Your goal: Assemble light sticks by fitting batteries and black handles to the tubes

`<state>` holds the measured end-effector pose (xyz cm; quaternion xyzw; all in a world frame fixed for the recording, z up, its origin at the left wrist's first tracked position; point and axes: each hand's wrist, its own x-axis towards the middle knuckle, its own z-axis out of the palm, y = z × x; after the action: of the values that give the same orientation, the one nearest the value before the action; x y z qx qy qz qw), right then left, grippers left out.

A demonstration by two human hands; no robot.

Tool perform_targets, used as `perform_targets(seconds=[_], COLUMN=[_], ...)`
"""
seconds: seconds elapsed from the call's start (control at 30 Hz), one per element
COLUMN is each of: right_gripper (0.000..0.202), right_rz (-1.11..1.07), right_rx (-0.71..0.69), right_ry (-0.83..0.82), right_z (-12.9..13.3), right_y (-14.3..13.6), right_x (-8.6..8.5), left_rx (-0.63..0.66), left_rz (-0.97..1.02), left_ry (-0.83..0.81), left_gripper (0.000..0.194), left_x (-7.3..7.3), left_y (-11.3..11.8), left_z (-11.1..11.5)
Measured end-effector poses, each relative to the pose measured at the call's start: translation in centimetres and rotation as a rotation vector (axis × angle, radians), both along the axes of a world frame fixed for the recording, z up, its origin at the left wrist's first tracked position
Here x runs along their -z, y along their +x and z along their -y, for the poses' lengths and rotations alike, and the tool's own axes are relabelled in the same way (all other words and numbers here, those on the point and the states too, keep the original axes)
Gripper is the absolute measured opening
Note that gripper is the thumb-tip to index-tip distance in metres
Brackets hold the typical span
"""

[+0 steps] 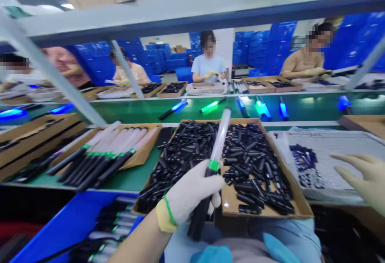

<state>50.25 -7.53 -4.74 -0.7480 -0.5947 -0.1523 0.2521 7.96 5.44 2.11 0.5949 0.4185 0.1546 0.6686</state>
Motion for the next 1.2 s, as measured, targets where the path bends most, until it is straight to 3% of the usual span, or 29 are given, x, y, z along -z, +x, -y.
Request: perform_targets(seconds=[0.1, 0.17, 0.33, 0.47, 0.73, 0.87, 0.93, 1.0, 1.1, 1.2], right_gripper=[0.030, 0.031, 0.020, 0.017, 0.019, 0.022, 0.023, 0.019, 0.018, 0.022], right_rz=[-0.023, -0.003, 0.116, 0.197, 0.252, 0.198, 0.083, -0.116, -0.149, -0.111], right_rx=[-0.052, -0.073, -0.180, -0.217, -0.206, -0.204, -0.228, -0.373, -0.685, -0.740], right_ry=[-0.289, -0.390, -0.505, -0.546, -0.417, -0.298, -0.122, 0.120, 0.196, 0.236], right_z=[-0.3, -1.7, -5.3, -5.6, -4.8, -3.3, -1.5, 0.5, 2.5, 2.5], right_y=[0.5, -0.1, -2.4, -3.7, -4.4, -4.7, -6.7, -9.9, -15.2, -18.3], right_x=[0.1, 0.1, 0.3, 0.2, 1.0, -0.5, -2.3, -4.0, -5.2, -4.9], left_rx=[0.162, 0.161, 0.035, -0.156, -0.244, -0.318, -0.347, -0.369, -0.411, -0.449], left_rz=[-0.018, 0.048, 0.417, 0.506, 0.532, 0.582, 0.611, 0.677, 0.791, 0.828], left_ry=[-0.071, -0.092, -0.373, -0.503, -0.641, -0.722, -0.745, -0.750, -0.730, -0.710], left_gripper=[0.023, 0.020, 0.027, 0.036, 0.044, 0.047, 0.047, 0.045, 0.044, 0.045], left_x=[0.7, 0.8, 1.2, 2.2, 3.0, 3.1, 3.2, 3.2, 3.4, 3.8], left_y=[2.6, 4.6, 8.7, 9.9, 11.5, 12.0, 12.1, 12.1, 12.2, 12.2], left_z=[0.7, 0.9, 2.6, 3.7, 5.2, 6.6, 7.0, 7.2, 7.2, 7.3])
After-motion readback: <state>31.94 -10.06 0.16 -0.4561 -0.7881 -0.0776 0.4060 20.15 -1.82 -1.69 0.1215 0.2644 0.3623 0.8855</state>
